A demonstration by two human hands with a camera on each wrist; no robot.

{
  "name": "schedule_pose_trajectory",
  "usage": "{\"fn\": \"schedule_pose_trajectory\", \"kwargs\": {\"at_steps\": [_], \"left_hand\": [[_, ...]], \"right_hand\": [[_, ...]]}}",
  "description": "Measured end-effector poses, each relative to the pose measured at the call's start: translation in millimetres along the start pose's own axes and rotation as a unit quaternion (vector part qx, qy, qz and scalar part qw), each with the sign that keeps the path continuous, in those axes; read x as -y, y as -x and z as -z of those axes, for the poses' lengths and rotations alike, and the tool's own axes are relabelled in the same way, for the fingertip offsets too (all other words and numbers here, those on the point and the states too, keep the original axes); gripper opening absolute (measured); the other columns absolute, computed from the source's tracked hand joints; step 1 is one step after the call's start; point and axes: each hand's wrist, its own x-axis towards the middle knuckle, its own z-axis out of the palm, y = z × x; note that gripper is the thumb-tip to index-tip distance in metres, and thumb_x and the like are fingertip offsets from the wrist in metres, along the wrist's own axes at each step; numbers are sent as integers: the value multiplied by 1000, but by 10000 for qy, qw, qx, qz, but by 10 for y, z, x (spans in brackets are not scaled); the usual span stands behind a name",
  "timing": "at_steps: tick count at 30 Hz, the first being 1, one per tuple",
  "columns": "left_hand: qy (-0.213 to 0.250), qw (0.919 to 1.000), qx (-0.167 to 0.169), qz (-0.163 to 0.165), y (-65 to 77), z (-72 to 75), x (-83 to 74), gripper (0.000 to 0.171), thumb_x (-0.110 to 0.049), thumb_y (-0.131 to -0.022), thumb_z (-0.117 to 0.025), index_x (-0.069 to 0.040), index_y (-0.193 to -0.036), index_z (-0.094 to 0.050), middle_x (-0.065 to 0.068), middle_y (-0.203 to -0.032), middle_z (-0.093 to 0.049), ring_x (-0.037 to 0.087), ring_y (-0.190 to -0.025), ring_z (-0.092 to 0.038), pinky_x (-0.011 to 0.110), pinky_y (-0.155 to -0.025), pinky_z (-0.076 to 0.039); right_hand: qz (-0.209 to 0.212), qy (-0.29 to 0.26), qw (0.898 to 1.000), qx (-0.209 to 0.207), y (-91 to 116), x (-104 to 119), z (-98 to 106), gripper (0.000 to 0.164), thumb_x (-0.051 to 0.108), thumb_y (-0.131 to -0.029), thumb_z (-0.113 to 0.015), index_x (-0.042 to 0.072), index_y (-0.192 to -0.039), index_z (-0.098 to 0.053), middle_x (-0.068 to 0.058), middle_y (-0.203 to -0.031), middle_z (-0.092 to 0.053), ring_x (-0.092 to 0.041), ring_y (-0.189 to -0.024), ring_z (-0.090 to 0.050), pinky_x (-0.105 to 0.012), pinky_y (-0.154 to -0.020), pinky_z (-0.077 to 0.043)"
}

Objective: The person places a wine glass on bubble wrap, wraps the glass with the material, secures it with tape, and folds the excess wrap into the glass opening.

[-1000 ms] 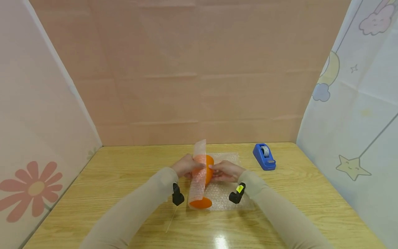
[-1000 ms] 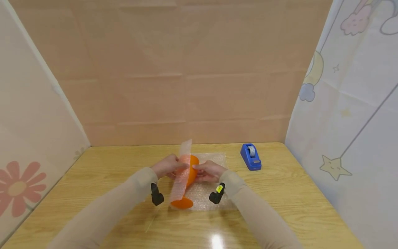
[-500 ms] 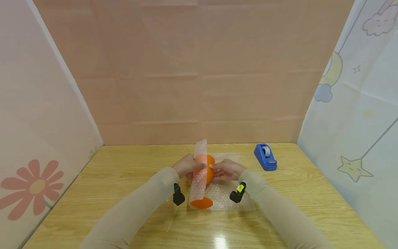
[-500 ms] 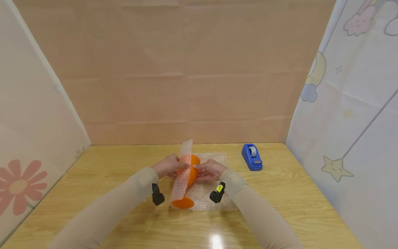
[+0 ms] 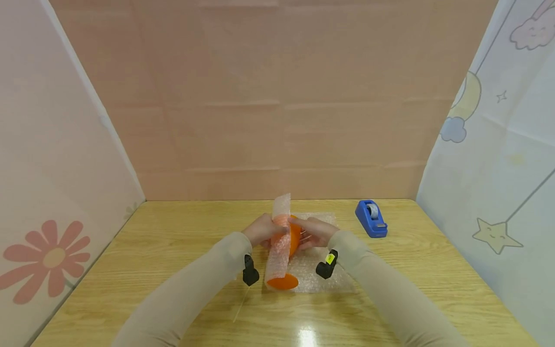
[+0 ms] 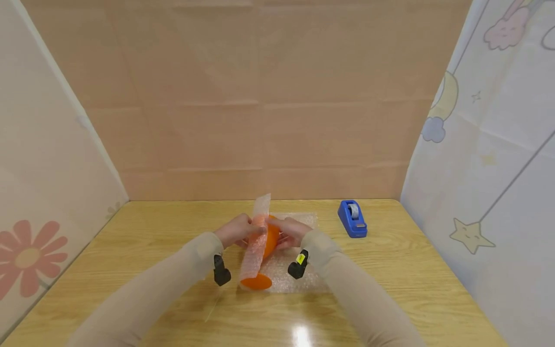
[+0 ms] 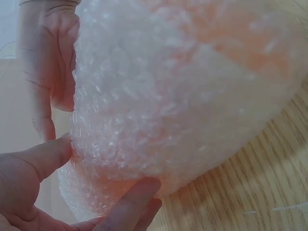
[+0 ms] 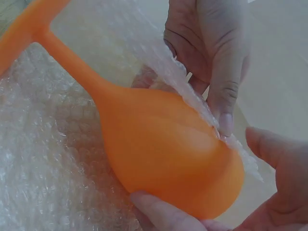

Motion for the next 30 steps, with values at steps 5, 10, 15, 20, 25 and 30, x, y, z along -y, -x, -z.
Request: {"fn": "schedule_pose_trajectory", "kwargs": {"at_steps": [5, 10, 15, 20, 25, 30], "left_hand": [[25, 10000, 12, 22, -2, -1, -3, 33, -21, -91, -67, 2, -113, -59, 8, -93, -66, 17, -70, -60, 33, -64, -55], [30, 10000, -12, 54, -45, -10, 24, 35, -22, -90, -68, 2, -114, -58, 9, -96, -66, 17, -72, -61, 33, -64, -55], [-70, 9999, -62, 98, -40, -9, 17, 38, -25, -91, -69, 2, -115, -57, 9, -96, -65, 17, -72, -60, 36, -67, -57], [-158, 9998, -84, 119, -34, -8, 11, 38, -26, -91, -68, 2, -114, -57, 8, -95, -63, 18, -71, -58, 38, -70, -57], [44, 9999, 5, 150, -47, 17, 47, 42, -27, -90, -69, 2, -115, -53, 11, -101, -61, 20, -78, -61, 37, -71, -57], [371, 9980, 83, 509, -87, 95, 140, 45, -30, -89, -69, 3, -114, -50, 14, -111, -56, 27, -94, -62, 40, -80, -57]], "right_hand": [[50, 236, 9997, 6, -2, 18, -23, 46, 32, -96, -59, -8, -117, -53, -15, -105, -56, -24, -89, -60, -34, -79, -58], [-5, 203, 9998, 6, -26, 24, -31, 43, 30, -95, -60, -8, -115, -55, -15, -106, -57, -25, -91, -60, -35, -81, -58], [-65, 216, 9997, -4, -35, 37, -36, 43, 29, -96, -59, -8, -118, -54, -16, -107, -56, -26, -95, -59, -37, -83, -57], [-91, 232, 9997, -22, -24, 47, -37, 42, 27, -96, -59, -8, -119, -52, -16, -107, -55, -27, -96, -58, -38, -86, -56], [-68, 185, 9998, 26, -40, 36, -37, 40, 26, -98, -56, -8, -119, -53, -17, -108, -55, -27, -96, -58, -41, -89, -55], [-19, 72, 10000, 26, -63, 6, -32, 41, 25, -98, -56, -9, -119, -52, -17, -107, -55, -28, -94, -58, -41, -88, -55]]}}
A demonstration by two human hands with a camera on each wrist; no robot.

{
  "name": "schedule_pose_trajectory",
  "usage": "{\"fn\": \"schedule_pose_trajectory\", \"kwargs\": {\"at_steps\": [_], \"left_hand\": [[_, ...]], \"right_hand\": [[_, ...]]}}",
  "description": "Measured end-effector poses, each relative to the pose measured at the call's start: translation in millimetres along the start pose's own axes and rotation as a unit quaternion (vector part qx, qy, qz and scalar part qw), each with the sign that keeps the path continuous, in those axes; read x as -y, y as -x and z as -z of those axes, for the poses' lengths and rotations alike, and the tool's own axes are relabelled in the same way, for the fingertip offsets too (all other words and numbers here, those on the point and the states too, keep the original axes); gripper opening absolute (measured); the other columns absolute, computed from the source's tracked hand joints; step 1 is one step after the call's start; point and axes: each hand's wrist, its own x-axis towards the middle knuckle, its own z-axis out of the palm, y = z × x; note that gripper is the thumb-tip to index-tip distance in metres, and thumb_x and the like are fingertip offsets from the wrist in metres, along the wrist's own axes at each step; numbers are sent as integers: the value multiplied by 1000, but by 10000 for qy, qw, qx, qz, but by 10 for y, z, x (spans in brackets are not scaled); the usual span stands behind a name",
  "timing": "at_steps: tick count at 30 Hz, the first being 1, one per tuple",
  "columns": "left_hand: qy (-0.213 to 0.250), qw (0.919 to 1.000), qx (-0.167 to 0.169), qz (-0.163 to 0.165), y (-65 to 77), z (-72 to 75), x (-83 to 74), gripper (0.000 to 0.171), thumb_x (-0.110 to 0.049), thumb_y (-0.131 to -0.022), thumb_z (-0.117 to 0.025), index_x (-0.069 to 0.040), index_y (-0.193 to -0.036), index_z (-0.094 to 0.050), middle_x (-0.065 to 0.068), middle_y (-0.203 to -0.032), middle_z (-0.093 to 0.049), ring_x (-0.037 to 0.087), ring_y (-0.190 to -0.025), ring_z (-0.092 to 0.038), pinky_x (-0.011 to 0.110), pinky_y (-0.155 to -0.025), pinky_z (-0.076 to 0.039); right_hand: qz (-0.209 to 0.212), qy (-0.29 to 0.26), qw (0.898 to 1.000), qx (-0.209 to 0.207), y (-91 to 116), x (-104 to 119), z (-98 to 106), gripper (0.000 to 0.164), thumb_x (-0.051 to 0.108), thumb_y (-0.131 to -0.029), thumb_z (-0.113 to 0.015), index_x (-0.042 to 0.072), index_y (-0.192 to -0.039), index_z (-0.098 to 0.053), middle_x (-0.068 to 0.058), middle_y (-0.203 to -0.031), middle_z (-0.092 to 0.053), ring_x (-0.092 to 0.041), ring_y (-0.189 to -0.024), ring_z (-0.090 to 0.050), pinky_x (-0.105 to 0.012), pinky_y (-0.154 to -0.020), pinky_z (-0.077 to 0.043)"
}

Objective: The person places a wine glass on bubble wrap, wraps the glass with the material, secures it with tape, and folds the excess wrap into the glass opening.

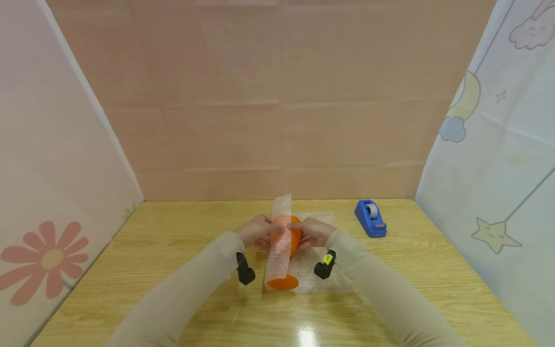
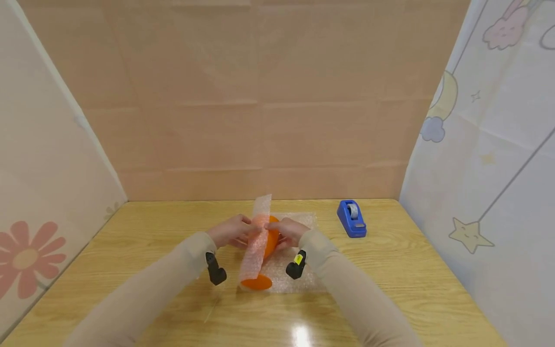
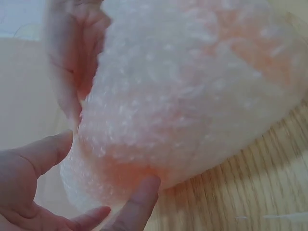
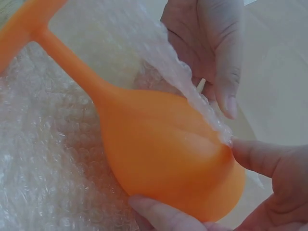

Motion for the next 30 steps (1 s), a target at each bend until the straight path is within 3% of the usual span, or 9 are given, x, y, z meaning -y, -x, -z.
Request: {"fn": "schedule_pose_trajectory", "kwargs": {"at_steps": [4, 8, 13, 20, 30], "left_hand": [[150, 9998, 57, 135, -33, 23, 60, 36, -28, -89, -69, 4, -104, -61, 9, -99, -61, 22, -85, -62, 39, -85, -56], [219, 9993, 275, 91, -51, 1, 96, 30, -29, -90, -68, 1, -92, -67, 4, -81, -62, 16, -70, -59, 37, -81, -57], [210, 9991, 356, 104, -63, -26, 103, 34, -32, -91, -67, 1, -98, -69, 4, -85, -65, 14, -72, -61, 32, -74, -57], [374, 9986, 352, 133, -62, -50, 103, 35, -30, -91, -66, 3, -101, -67, 5, -86, -64, 15, -72, -60, 29, -67, -56], [449, 9984, 285, 216, -65, -74, 82, 35, -29, -92, -66, 4, -103, -66, 5, -87, -62, 15, -71, -58, 25, -61, -53]], "right_hand": [[25, -11, 10000, -8, 17, -9, 5, 41, 25, -97, -57, -9, -120, -52, -17, -106, -55, -28, -94, -58, -41, -88, -55], [-2, 8, 10000, 12, 30, -3, 12, 41, 25, -98, -56, -9, -120, -52, -17, -106, -55, -28, -95, -58, -42, -89, -54], [-59, 21, 10000, 39, 47, 4, 27, 42, 25, -98, -55, -10, -122, -50, -18, -107, -56, -28, -96, -59, -42, -90, -54], [-76, 297, 9995, -10, 50, -13, 61, 39, 29, -97, -56, -6, -115, -56, -8, -96, -59, -18, -84, -58, -35, -89, -53], [-297, -28, 9993, -205, 55, -5, 74, 50, 28, -95, -61, -8, -126, -44, -17, -107, -54, -23, -88, -59, -37, -91, -54]]}}
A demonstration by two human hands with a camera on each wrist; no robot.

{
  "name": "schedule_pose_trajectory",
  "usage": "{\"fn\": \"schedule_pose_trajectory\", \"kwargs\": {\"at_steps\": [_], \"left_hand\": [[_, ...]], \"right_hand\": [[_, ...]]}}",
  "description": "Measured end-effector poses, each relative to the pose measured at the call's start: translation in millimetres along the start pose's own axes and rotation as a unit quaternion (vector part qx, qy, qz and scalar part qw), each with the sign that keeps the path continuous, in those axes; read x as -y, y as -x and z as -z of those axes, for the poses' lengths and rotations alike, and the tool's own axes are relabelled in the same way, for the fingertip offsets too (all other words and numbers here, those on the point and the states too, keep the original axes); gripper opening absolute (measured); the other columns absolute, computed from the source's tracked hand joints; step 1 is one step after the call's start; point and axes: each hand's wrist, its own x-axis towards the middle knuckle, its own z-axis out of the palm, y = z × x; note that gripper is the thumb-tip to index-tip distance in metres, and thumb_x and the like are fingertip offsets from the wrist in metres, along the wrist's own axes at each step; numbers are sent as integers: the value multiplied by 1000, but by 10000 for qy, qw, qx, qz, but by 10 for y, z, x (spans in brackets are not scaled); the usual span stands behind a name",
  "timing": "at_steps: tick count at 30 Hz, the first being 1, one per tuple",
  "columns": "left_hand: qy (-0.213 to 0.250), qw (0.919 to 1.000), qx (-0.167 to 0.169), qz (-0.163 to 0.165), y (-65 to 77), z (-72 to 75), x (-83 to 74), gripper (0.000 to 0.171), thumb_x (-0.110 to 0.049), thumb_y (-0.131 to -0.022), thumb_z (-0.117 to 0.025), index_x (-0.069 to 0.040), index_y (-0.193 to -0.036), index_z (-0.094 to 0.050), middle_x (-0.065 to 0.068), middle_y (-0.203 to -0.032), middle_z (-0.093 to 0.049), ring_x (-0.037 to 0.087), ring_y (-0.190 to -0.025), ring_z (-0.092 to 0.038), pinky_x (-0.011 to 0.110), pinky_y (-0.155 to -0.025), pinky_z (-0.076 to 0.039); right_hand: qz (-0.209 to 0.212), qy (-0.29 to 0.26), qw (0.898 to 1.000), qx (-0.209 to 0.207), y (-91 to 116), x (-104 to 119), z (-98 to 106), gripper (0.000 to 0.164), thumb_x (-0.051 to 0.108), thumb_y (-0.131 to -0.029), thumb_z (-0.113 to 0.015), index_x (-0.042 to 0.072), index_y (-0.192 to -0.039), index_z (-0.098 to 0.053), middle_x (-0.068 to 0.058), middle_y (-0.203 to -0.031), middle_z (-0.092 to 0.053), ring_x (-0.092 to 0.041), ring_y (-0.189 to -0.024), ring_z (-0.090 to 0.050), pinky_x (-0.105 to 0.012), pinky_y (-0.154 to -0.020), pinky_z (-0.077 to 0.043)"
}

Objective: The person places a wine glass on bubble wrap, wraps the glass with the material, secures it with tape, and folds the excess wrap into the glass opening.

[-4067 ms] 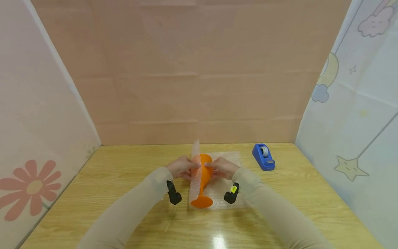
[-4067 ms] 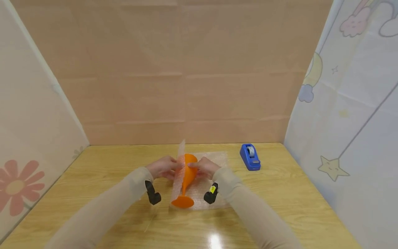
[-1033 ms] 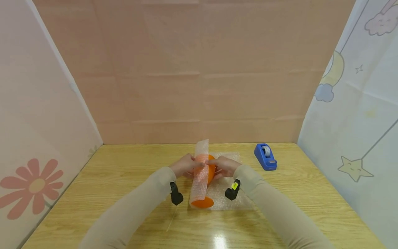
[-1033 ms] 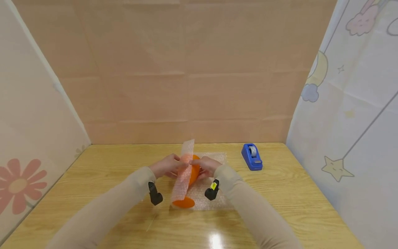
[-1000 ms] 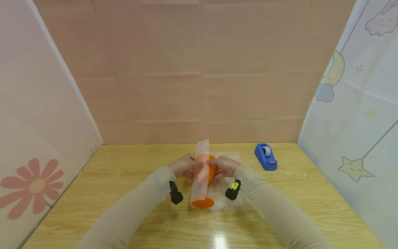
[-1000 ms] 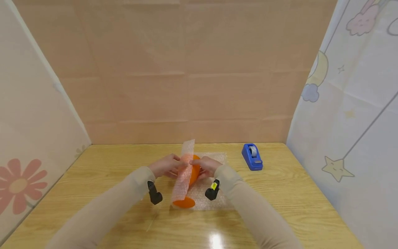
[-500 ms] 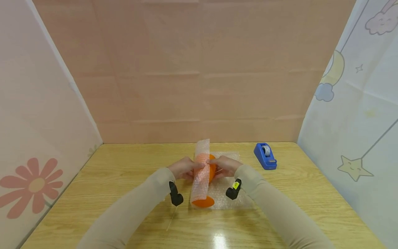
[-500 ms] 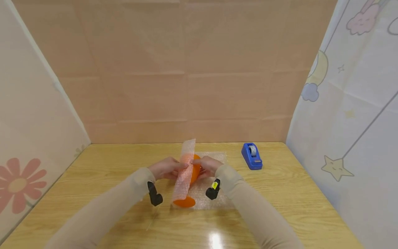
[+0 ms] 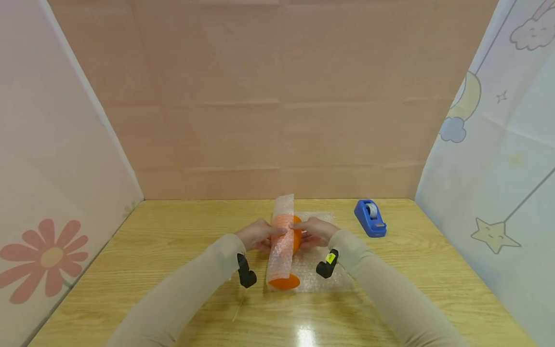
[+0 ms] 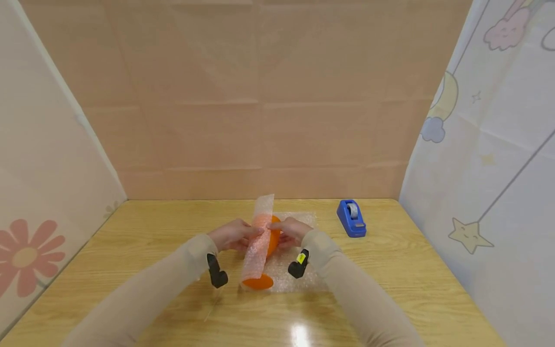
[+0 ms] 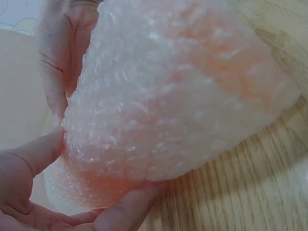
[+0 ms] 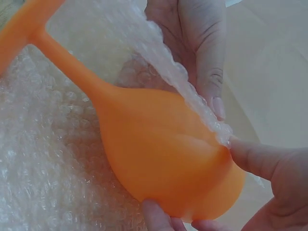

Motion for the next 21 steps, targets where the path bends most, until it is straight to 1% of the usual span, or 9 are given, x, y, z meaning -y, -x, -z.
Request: {"fn": "schedule_pose_trajectory", "kwargs": {"at_steps": [4, 8, 13, 18, 21], "left_hand": [[-54, 10000, -53, 44, 7, -14, -17, 35, -30, -92, -67, 3, -104, -66, 4, -87, -61, 14, -70, -56, 23, -59, -52], [-132, 9999, -77, 50, 12, -22, -22, 36, -31, -91, -67, 3, -103, -66, 4, -88, -61, 14, -70, -57, 23, -61, -53], [-145, 9999, -46, 35, 16, -1, -15, 33, -30, -91, -68, 2, -97, -66, 3, -84, -60, 14, -68, -57, 23, -60, -53], [-182, 9998, -42, 61, 41, 45, -14, 28, -29, -91, -68, -1, -89, -67, 2, -79, -58, 13, -63, -55, 23, -57, -51], [-171, 9998, -58, 72, 59, 67, -9, 27, -27, -91, -68, -1, -89, -67, 2, -78, -59, 13, -62, -55, 23, -57, -52]], "right_hand": [[-57, -92, 9999, -22, 6, 3, 3, 51, 27, -95, -61, -8, -128, -42, -18, -109, -53, -24, -90, -58, -39, -95, -52], [-89, -142, 9998, -58, 15, -3, 4, 53, 27, -95, -62, -8, -129, -39, -19, -111, -52, -24, -91, -57, -40, -97, -50], [-62, -179, 9998, -79, 8, -5, -21, 53, 26, -95, -62, -7, -129, -38, -18, -110, -52, -24, -89, -57, -39, -95, -52], [9, -243, 9997, -82, 2, -2, -74, 53, 25, -95, -63, -6, -129, -38, -17, -107, -52, -24, -87, -56, -38, -92, -53], [47, -281, 9996, -47, -9, -3, -104, 53, 24, -94, -63, -6, -129, -36, -17, -107, -52, -24, -88, -56, -39, -92, -53]]}}
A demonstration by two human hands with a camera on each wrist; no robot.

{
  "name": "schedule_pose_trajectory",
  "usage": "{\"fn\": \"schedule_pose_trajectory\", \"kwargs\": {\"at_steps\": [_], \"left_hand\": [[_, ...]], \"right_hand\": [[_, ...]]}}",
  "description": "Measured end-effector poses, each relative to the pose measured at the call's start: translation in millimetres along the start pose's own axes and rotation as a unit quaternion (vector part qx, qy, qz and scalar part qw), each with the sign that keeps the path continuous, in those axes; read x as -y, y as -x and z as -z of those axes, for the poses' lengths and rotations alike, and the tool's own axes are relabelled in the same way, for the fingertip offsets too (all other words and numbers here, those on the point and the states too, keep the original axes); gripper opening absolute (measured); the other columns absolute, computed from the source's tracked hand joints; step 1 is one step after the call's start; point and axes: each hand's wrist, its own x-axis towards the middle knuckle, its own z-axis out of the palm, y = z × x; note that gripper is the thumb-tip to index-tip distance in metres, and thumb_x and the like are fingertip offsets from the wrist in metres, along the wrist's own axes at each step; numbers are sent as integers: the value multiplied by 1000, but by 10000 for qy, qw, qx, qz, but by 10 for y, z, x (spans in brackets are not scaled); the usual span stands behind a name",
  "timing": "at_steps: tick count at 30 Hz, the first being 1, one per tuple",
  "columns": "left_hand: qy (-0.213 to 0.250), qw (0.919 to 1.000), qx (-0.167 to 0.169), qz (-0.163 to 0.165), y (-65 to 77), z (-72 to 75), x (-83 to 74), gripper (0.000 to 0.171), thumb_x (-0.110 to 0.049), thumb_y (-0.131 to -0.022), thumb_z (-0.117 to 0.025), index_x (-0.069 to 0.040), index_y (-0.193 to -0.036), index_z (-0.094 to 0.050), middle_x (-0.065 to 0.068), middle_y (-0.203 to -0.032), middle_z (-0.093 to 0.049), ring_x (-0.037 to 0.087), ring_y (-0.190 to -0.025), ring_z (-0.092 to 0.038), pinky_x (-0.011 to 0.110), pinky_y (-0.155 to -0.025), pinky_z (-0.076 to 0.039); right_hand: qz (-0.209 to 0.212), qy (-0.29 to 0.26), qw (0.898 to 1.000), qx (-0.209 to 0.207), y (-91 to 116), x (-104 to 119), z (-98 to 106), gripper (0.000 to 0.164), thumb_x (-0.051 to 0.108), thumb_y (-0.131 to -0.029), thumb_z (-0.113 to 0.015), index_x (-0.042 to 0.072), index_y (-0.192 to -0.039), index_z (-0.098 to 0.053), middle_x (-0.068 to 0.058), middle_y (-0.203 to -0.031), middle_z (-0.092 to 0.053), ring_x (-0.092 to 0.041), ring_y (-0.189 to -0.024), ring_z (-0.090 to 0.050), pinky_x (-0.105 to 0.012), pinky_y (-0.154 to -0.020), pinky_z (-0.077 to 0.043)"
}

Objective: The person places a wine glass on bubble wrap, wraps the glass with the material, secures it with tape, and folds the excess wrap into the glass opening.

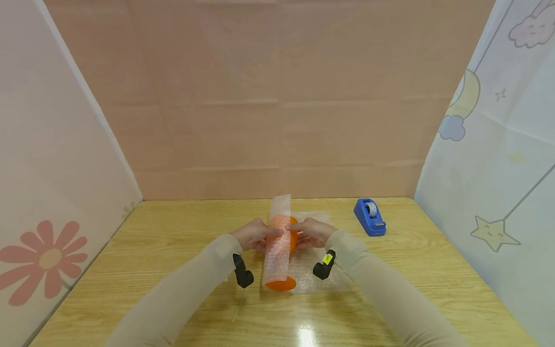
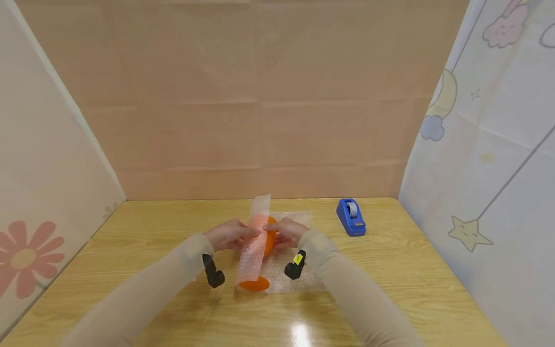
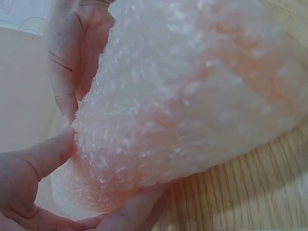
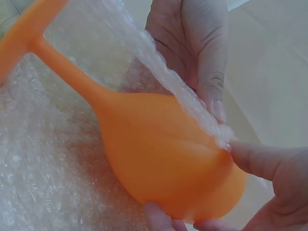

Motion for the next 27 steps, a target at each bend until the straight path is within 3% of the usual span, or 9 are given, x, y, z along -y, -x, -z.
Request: {"fn": "schedule_pose_trajectory", "kwargs": {"at_steps": [6, 12, 17, 21, 27], "left_hand": [[-120, 9998, -140, 118, 23, 14, -6, 33, -30, -90, -70, 1, -100, -66, 5, -88, -61, 15, -66, -57, 25, -61, -55], [-33, 10000, -64, -50, 36, -8, -21, 26, -26, -90, -70, -2, -84, -63, 2, -77, -57, 12, -61, -54, 25, -58, -53], [-145, 9997, -131, -169, 79, -51, -58, 34, -28, -88, -71, 3, -98, -62, 5, -86, -61, 13, -67, -60, 29, -66, -57], [-164, 9992, -259, -238, 108, -98, -87, 43, -29, -86, -74, 5, -108, -59, 9, -94, -64, 16, -71, -63, 29, -65, -56], [-480, 9963, -668, -235, 123, -181, -134, 52, -33, -81, -78, 1, -110, -52, 9, -94, -56, 18, -70, -57, 32, -63, -54]], "right_hand": [[24, 24, 10000, 23, -21, -12, -23, 52, 25, -95, -63, -5, -129, -38, -18, -110, -53, -25, -90, -56, -36, -88, -54], [35, -227, 9996, 132, -23, -44, 10, 47, 22, -96, -61, -6, -128, -39, -20, -113, -53, -27, -95, -57, -40, -93, -53], [45, -473, 9985, 270, -22, -82, 54, 38, 19, -97, -58, -5, -122, -43, -17, -106, -51, -24, -90, -55, -38, -91, -52], [71, -671, 9965, 495, -25, -105, 98, 32, 17, -99, -54, -6, -120, -46, -17, -105, -50, -23, -90, -55, -36, -89, -52], [143, -1019, 9891, 1050, -48, -168, 185, 24, 12, -102, -47, -7, -116, -48, -18, -106, -51, -24, -94, -58, -40, -97, -49]]}}
